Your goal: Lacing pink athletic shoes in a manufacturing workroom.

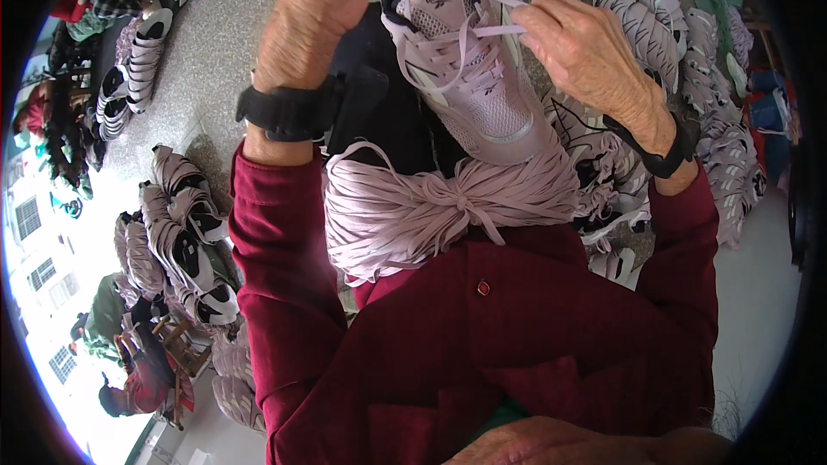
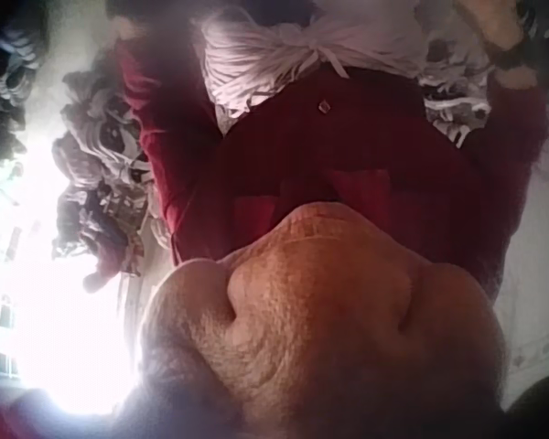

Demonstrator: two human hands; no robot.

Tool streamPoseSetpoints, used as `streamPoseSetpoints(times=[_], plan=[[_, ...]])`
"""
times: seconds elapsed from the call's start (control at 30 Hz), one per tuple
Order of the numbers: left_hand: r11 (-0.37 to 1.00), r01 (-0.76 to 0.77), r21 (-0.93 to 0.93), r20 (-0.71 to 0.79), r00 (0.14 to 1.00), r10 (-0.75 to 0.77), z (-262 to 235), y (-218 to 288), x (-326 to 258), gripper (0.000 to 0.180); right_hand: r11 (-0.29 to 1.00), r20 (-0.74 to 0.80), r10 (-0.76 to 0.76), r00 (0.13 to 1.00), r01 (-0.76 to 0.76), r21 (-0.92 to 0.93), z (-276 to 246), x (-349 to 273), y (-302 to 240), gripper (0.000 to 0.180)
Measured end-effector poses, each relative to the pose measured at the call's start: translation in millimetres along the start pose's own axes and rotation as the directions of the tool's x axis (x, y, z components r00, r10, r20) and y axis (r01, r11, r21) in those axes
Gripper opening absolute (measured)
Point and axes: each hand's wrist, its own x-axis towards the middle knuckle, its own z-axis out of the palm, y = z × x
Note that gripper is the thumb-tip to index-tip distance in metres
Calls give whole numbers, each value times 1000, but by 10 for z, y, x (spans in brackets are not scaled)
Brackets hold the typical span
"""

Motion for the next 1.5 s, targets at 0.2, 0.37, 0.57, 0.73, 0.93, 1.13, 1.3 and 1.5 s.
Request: streamPoseSetpoints(times=[0.2,0.37,0.57,0.73,0.93,1.13,1.3,1.5], plan=[[992,-71,109,23,997,69,-2,-85,18,25,946,238,145,960,-205,251,39,-10,46,16],[999,-11,33,-14,1000,11,26,-75,13,24,956,-30,82,996,-70,286,191,124,153,19],[981,4,194,-6,1000,-3,102,-26,-33,25,298,98,296,950,-189,936,-24,745,160,44],[951,24,308,1,1000,-26,204,36,-102,26,-29,171,282,944,-170,985,56,949,169,47],[951,17,309,-5,1000,-16,205,-24,-170,28,-72,152,430,890,-134,988,88,1013,117,37],[964,48,261,0,999,-50,239,6,-187,30,59,154,370,916,-189,980,-5,1041,198,33],[969,-70,236,-54,995,84,237,123,-84,26,-182,523,419,742,-496,849,-675,1306,-191,17],[977,-72,203,-1,997,74,158,172,108,28,-112,-12,282,959,46,993,-128,1114,426,25]])
